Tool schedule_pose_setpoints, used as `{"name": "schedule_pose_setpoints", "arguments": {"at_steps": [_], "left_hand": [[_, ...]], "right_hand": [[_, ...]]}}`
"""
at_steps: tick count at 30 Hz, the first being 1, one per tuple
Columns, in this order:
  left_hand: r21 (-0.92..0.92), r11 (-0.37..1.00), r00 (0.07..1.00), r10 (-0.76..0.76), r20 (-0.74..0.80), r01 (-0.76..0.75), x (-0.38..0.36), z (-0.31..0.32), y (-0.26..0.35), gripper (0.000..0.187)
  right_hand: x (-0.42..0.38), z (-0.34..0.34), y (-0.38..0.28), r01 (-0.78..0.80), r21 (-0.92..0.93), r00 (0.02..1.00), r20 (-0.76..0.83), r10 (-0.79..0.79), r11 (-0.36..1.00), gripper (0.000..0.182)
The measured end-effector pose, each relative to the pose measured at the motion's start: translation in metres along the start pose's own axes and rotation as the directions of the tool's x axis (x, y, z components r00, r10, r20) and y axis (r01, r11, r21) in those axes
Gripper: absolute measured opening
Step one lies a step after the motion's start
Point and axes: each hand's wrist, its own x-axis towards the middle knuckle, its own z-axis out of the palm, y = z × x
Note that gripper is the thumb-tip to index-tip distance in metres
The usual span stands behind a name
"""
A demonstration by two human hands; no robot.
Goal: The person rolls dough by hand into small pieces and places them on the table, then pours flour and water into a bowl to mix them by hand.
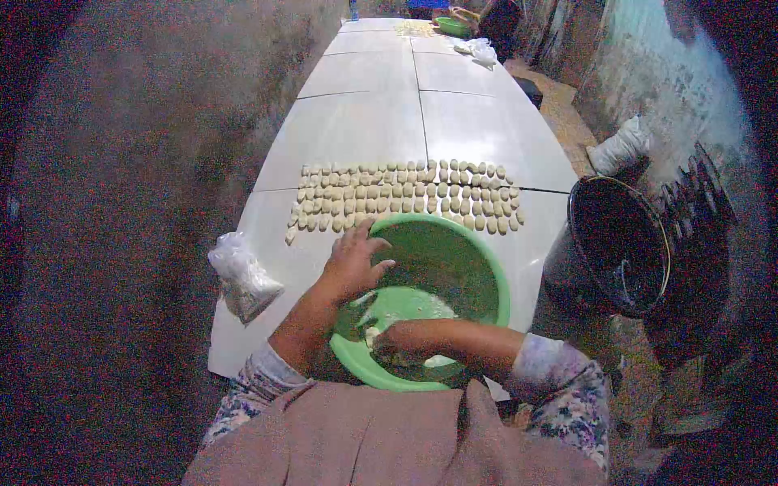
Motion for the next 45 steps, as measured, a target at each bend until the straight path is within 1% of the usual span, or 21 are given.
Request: {"name": "schedule_pose_setpoints", "arguments": {"at_steps": [6,7,8,11,13,14,16,17,18,20,22,25,28,30,32,33,36,37,40,44,45], "left_hand": [[0.004,0.999,0.999,0.034,-0.028,-0.034,-0.001,0.0,-0.003,0.038],[0.016,0.999,1.0,0.028,-0.013,-0.028,0.0,0.0,-0.004,0.039],[0.025,0.999,1.0,0.023,0.0,-0.023,0.001,0.002,-0.004,0.04],[0.018,0.999,0.999,0.027,-0.032,-0.027,0.0,0.004,-0.005,0.04],[0.025,0.999,0.999,0.032,-0.038,-0.031,-0.001,0.003,-0.005,0.039],[0.02,0.999,0.999,0.036,-0.036,-0.035,-0.002,0.003,-0.005,0.038],[0.008,0.999,0.998,0.045,-0.033,-0.045,-0.002,0.002,-0.004,0.036],[0.0,0.998,0.994,0.062,-0.087,-0.062,0.001,0.01,-0.011,0.035],[0.002,0.998,0.994,0.063,-0.089,-0.063,0.001,0.009,-0.01,0.035],[0.009,0.999,0.997,0.045,-0.057,-0.044,0.0,0.005,-0.007,0.035],[0.014,0.999,0.998,0.048,-0.05,-0.047,0.0,0.006,-0.007,0.036],[0.026,0.999,0.998,0.04,-0.042,-0.039,-0.003,0.01,-0.009,0.039],[0.025,0.999,0.999,0.038,-0.033,-0.038,-0.005,0.007,-0.006,0.038],[0.012,0.999,0.998,0.046,-0.038,-0.046,-0.005,0.003,-0.005,0.037],[-0.008,0.999,0.999,0.035,-0.011,-0.035,-0.006,0.001,-0.004,0.037],[-0.02,1.0,1.0,0.023,0.008,-0.023,-0.005,0.002,-0.005,0.035],[-0.04,0.999,1.0,0.015,0.002,-0.015,-0.005,0.001,-0.002,0.032],[-0.063,0.997,0.997,0.028,-0.072,-0.033,-0.007,0.002,0.0,0.031],[-0.154,0.985,0.99,0.063,-0.122,-0.082,-0.003,0.002,-0.004,0.032],[-0.345,0.908,0.946,0.135,-0.295,-0.238,-0.001,0.009,0.001,0.025],[-0.53,0.8,0.949,0.146,-0.28,-0.28,-0.003,0.007,0.008,0.025]], "right_hand": [[0.008,-0.007,-0.013,-0.189,-0.027,0.978,0.08,0.191,0.982,0.021],[0.011,-0.01,-0.006,-0.081,-0.085,0.988,0.122,0.091,0.993,0.023],[0.008,-0.012,-0.005,-0.22,-0.151,0.971,0.06,0.231,0.964,0.024],[-0.005,-0.013,0.02,-0.045,-0.057,0.995,-0.086,0.04,0.997,0.028],[-0.001,-0.002,0.035,-0.268,-0.128,0.951,0.124,0.283,0.955,0.031],[-0.001,0.005,0.044,-0.265,-0.128,0.952,0.122,0.28,0.956,0.031],[-0.004,0.015,0.051,-0.16,0.053,0.983,0.098,0.154,0.986,0.028],[-0.005,0.015,0.057,0.043,-0.222,0.986,0.168,-0.005,0.974,0.026],[-0.006,0.006,0.046,0.044,-0.225,0.986,0.167,-0.006,0.973,0.026],[-0.007,-0.011,0.014,-0.129,-0.12,0.93,0.33,0.162,0.984,0.026],[0.001,0.02,0.039,-0.026,-0.128,0.963,0.263,0.06,0.991,0.024],[0.003,0.018,0.023,-0.32,0.078,0.92,0.265,0.29,0.944,0.026],[-0.006,0.007,0.012,-0.203,0.157,0.97,0.169,0.176,0.967,0.024],[-0.015,-0.019,-0.005,-0.298,0.017,0.932,0.221,0.287,0.955,0.023],[-0.031,-0.032,-0.024,-0.099,0.171,0.927,-0.342,0.153,0.98,0.025],[-0.028,-0.028,0.008,-0.019,0.013,0.926,-0.376,0.022,1.0,0.025],[-0.032,-0.042,0.008,-0.07,0.138,0.863,-0.489,0.13,0.988,0.029],[-0.025,-0.035,0.022,0.079,0.648,0.813,-0.482,0.328,0.757,0.034],[-0.028,-0.04,0.016,0.189,0.582,0.709,-0.638,0.3,0.791,0.033],[-0.02,-0.029,0.048,0.115,0.35,0.547,-0.804,0.235,0.93,0.036],[-0.023,-0.033,0.032,-0.021,0.309,0.556,-0.787,0.268,0.951,0.035]]}}
